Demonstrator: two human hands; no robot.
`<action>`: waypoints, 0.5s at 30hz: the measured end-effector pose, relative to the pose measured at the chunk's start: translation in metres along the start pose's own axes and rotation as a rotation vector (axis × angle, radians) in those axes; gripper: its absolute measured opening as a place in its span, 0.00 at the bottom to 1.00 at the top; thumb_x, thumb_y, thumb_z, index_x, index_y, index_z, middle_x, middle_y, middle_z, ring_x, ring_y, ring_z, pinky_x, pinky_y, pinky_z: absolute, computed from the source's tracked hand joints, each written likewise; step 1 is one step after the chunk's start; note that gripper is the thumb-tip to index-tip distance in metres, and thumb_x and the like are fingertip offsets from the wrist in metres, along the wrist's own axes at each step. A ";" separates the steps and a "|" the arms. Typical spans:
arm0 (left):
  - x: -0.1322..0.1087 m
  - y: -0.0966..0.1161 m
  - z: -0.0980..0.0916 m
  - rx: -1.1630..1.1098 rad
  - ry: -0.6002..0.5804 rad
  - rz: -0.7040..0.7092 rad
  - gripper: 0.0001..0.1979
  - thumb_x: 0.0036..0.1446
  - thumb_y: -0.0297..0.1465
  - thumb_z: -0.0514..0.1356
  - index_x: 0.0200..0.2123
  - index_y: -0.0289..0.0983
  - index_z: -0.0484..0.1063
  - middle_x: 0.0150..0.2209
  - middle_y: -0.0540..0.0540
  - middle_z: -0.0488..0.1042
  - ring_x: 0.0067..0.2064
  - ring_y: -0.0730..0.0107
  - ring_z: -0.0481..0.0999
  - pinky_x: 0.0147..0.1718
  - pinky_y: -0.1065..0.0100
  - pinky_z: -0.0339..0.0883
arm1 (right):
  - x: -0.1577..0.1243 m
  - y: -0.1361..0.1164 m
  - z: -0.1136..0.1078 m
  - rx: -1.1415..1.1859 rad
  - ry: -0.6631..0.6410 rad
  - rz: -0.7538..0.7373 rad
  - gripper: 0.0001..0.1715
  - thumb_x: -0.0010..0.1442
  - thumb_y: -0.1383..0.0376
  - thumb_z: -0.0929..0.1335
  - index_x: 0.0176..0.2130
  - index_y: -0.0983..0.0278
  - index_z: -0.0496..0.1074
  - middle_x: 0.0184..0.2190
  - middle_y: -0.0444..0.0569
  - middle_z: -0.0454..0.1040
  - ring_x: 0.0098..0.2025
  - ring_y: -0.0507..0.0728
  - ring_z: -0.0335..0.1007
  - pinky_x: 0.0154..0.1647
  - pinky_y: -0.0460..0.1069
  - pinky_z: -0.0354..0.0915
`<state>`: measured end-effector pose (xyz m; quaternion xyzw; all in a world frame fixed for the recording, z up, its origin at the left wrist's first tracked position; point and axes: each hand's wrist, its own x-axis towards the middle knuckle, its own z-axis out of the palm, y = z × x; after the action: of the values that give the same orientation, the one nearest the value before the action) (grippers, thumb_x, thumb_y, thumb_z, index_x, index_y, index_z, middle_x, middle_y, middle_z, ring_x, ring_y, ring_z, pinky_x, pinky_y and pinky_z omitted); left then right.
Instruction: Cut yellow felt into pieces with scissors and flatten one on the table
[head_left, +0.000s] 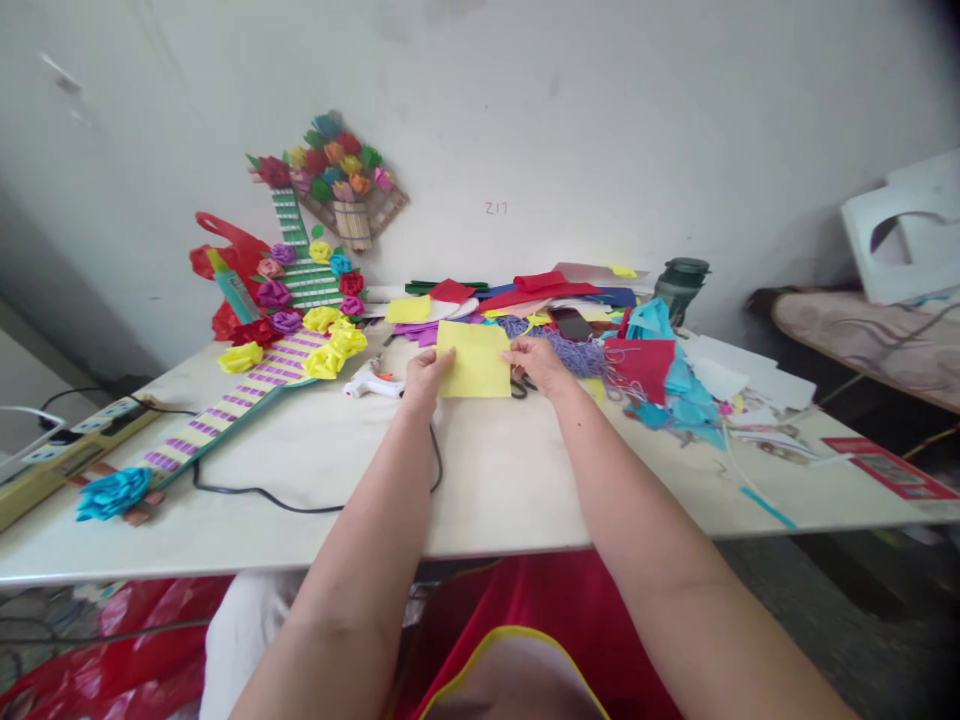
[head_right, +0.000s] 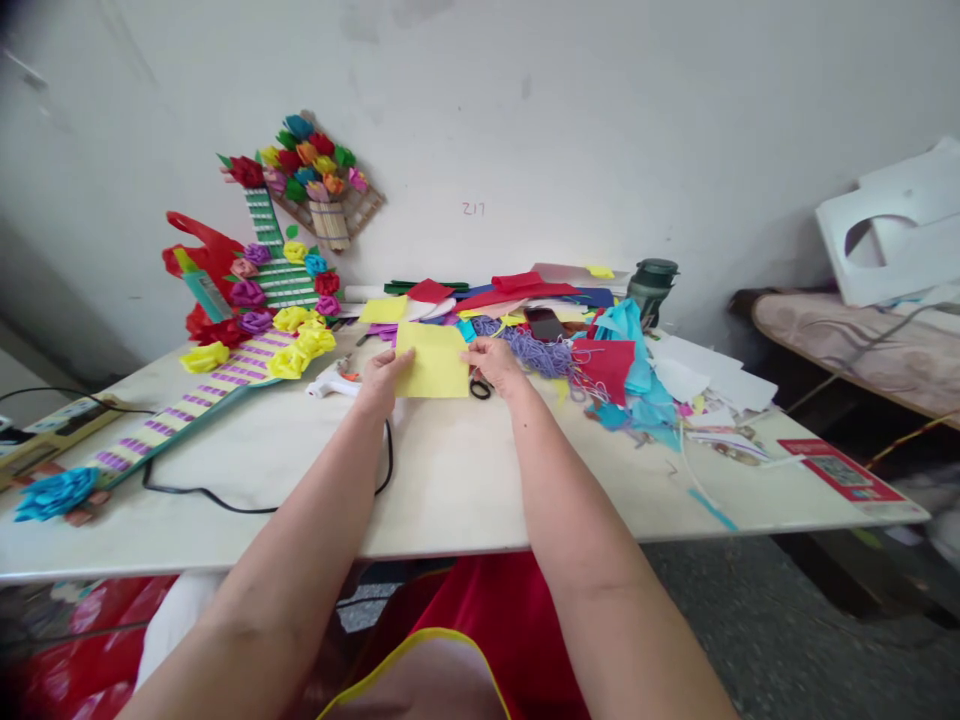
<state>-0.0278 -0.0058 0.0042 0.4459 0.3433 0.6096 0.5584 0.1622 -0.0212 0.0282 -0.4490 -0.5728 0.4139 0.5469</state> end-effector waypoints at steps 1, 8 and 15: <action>0.000 0.000 0.000 0.001 -0.014 0.019 0.19 0.32 0.39 0.70 0.27 0.33 0.74 0.22 0.47 0.74 0.27 0.64 0.76 0.27 0.68 0.67 | 0.000 0.000 0.001 0.001 -0.003 0.018 0.17 0.40 0.60 0.74 0.18 0.65 0.63 0.14 0.39 0.65 0.16 0.46 0.61 0.14 0.41 0.55; 0.000 0.004 0.001 0.035 0.003 0.067 0.19 0.33 0.42 0.69 0.26 0.34 0.72 0.21 0.48 0.74 0.24 0.68 0.73 0.24 0.69 0.66 | 0.000 0.003 -0.001 0.096 -0.065 0.134 0.14 0.41 0.64 0.74 0.20 0.67 0.66 0.17 0.43 0.70 0.18 0.48 0.65 0.15 0.42 0.59; 0.001 0.003 -0.001 0.196 -0.097 0.050 0.17 0.35 0.41 0.69 0.26 0.34 0.73 0.21 0.50 0.73 0.24 0.71 0.72 0.24 0.71 0.65 | -0.001 0.003 -0.008 0.221 -0.116 0.118 0.18 0.48 0.54 0.70 0.32 0.66 0.71 0.24 0.46 0.75 0.24 0.51 0.70 0.22 0.44 0.64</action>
<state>-0.0298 -0.0050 0.0071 0.5356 0.3626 0.5645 0.5129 0.1707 -0.0213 0.0256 -0.3941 -0.5273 0.5310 0.5335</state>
